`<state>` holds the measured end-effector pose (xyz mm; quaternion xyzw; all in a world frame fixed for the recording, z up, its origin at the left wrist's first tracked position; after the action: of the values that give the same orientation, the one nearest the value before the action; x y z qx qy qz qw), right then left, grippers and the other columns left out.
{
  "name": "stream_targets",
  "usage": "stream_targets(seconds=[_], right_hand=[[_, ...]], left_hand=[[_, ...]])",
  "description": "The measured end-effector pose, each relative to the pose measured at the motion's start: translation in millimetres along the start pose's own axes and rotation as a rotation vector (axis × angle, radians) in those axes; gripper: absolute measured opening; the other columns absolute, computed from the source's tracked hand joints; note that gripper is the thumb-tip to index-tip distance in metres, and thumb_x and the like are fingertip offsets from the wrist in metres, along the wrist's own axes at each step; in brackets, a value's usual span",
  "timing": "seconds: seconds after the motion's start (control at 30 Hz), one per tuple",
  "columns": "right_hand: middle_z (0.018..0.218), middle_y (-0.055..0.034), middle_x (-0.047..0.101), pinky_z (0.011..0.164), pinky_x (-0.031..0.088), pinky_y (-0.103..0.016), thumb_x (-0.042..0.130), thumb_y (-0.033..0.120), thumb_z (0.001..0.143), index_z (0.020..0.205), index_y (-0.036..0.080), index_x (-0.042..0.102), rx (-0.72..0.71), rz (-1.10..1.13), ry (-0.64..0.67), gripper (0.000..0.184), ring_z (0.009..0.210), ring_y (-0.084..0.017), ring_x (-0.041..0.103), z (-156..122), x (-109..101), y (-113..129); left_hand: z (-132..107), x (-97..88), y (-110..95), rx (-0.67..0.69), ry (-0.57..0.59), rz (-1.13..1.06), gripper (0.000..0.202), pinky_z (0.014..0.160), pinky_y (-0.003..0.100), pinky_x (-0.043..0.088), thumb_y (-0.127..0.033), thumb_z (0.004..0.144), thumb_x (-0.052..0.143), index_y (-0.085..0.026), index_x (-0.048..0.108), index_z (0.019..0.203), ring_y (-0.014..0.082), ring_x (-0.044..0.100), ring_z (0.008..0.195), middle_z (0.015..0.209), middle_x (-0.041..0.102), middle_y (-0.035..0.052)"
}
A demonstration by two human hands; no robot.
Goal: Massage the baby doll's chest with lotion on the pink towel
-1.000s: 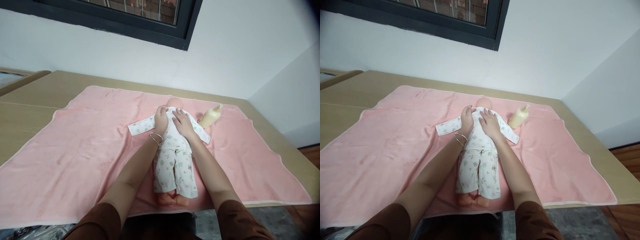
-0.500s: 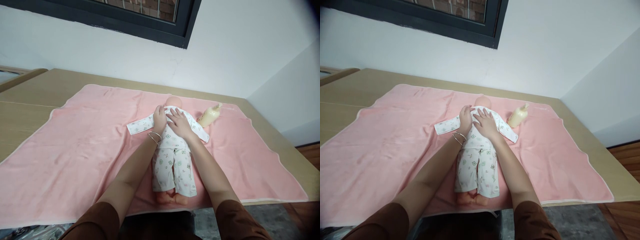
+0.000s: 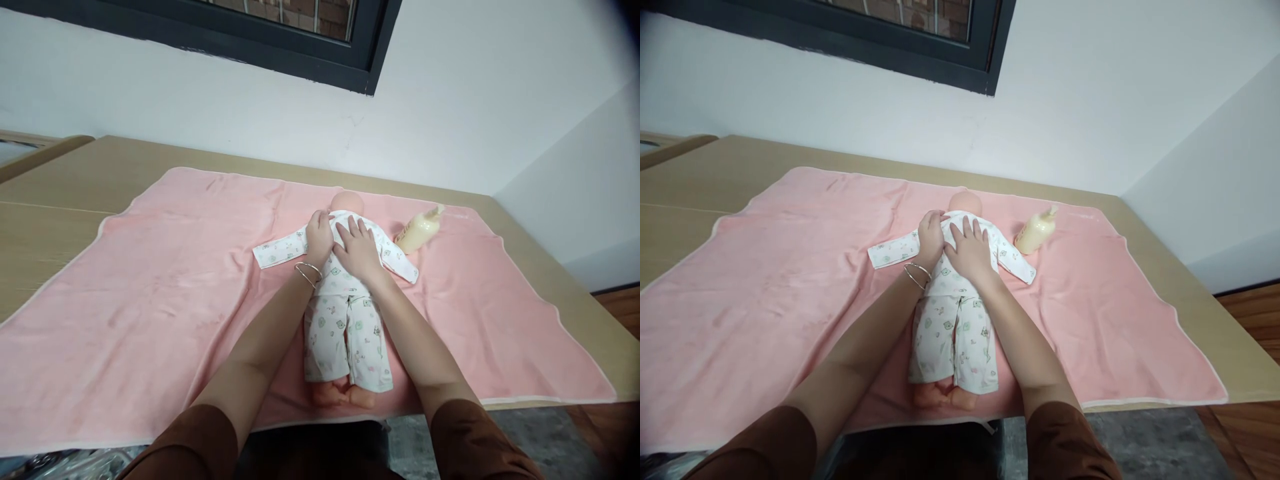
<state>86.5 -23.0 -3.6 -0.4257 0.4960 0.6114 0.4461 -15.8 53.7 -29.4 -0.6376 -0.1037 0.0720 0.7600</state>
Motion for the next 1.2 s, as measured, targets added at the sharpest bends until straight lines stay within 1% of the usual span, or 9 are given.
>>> stream_targets(seconds=[0.13,0.3,0.43,0.53,0.63,0.83,1.0,1.1,1.2], right_hand=[[0.176,-0.0104,0.027,0.129,0.021,-0.063,0.041,0.047,0.107,0.160,0.025,0.047,-0.042,0.091,0.013,0.058,0.163,-0.038,0.021,15,-4,-21],[0.172,-0.0164,0.034,0.130,0.023,-0.055,0.037,0.046,0.108,0.160,0.017,0.047,0.012,0.161,-0.051,0.060,0.162,-0.034,0.026,24,0,-42],[0.168,-0.0162,0.043,0.129,0.023,-0.052,0.033,0.042,0.109,0.157,0.015,0.050,0.035,0.191,-0.100,0.058,0.158,-0.031,0.035,27,-1,-58],[0.149,-0.0161,0.064,0.119,0.039,-0.048,0.032,0.045,0.109,0.146,0.016,0.060,0.057,0.163,-0.088,0.055,0.141,-0.031,0.057,25,-7,-64],[0.126,-0.0171,0.076,0.102,0.049,-0.042,0.030,0.049,0.109,0.129,0.018,0.069,0.093,0.054,-0.044,0.053,0.119,-0.033,0.069,22,-12,-61],[0.143,-0.0181,0.068,0.114,0.042,-0.042,0.029,0.043,0.110,0.142,0.013,0.060,0.028,0.060,-0.037,0.054,0.134,-0.031,0.061,26,-11,-63],[0.154,-0.0189,0.059,0.119,0.038,-0.053,0.026,0.039,0.109,0.150,0.012,0.052,0.008,0.073,0.006,0.056,0.142,-0.035,0.053,23,-14,-58],[0.158,-0.0218,0.054,0.121,0.031,-0.064,0.027,0.029,0.106,0.149,0.012,0.052,-0.011,-0.016,0.032,0.052,0.145,-0.039,0.049,12,-20,-39],[0.151,-0.0226,0.060,0.122,0.024,-0.069,0.031,0.022,0.103,0.139,0.014,0.059,-0.051,-0.082,0.047,0.046,0.140,-0.040,0.055,3,-28,-24]], left_hand=[[-2,0.5,-3,0.017,0.022,0.018,0.025,0.099,0.032,0.052,-0.026,0.103,0.042,-0.023,0.064,0.091,0.0195,0.071,0.104,0.100,0.077,0.0044],[-3,1.7,-2,0.096,0.045,0.088,0.019,0.099,0.033,0.052,-0.025,0.100,0.049,-0.023,0.064,0.089,0.0208,0.070,0.102,0.099,0.076,0.0043],[-1,5.5,-1,0.147,0.109,0.231,0.020,0.104,0.039,0.052,-0.020,0.097,0.051,-0.021,0.070,0.103,0.0248,0.071,0.111,0.113,0.078,0.0088],[-2,12.1,-4,0.258,0.210,0.447,0.031,0.117,0.043,0.044,-0.013,0.093,0.048,-0.019,0.074,0.110,0.0273,0.066,0.126,0.127,0.076,0.0132],[-3,16.0,-4,0.303,0.250,0.630,0.033,0.121,0.046,0.040,-0.017,0.097,0.046,-0.016,0.074,0.113,0.0303,0.064,0.130,0.132,0.074,0.0171],[-6,19.3,-8,0.342,0.317,0.762,0.030,0.121,0.050,0.037,-0.031,0.101,0.050,-0.015,0.071,0.115,0.0328,0.062,0.131,0.131,0.073,0.0192],[-9,18.4,-22,0.313,0.513,0.811,0.032,0.121,0.051,0.038,-0.031,0.098,0.056,-0.013,0.068,0.121,0.0353,0.057,0.138,0.141,0.067,0.0212],[-15,17.6,-31,0.298,0.625,0.836,0.017,0.114,0.050,0.046,-0.017,0.090,0.059,-0.015,0.072,0.101,0.0368,0.063,0.130,0.126,0.073,0.0209],[-25,18.3,-36,0.321,0.674,0.930,0.013,0.107,0.053,0.050,-0.010,0.084,0.059,-0.017,0.069,0.080,0.0401,0.066,0.124,0.104,0.075,0.0204]])
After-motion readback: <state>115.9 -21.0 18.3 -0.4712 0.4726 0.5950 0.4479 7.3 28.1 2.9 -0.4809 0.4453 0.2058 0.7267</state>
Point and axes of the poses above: each hand's wrist, its own z-axis towards the middle knuckle, its own x-axis out of the palm, y = z × x, the point moved 5 cm from there along z, towards the middle knuckle
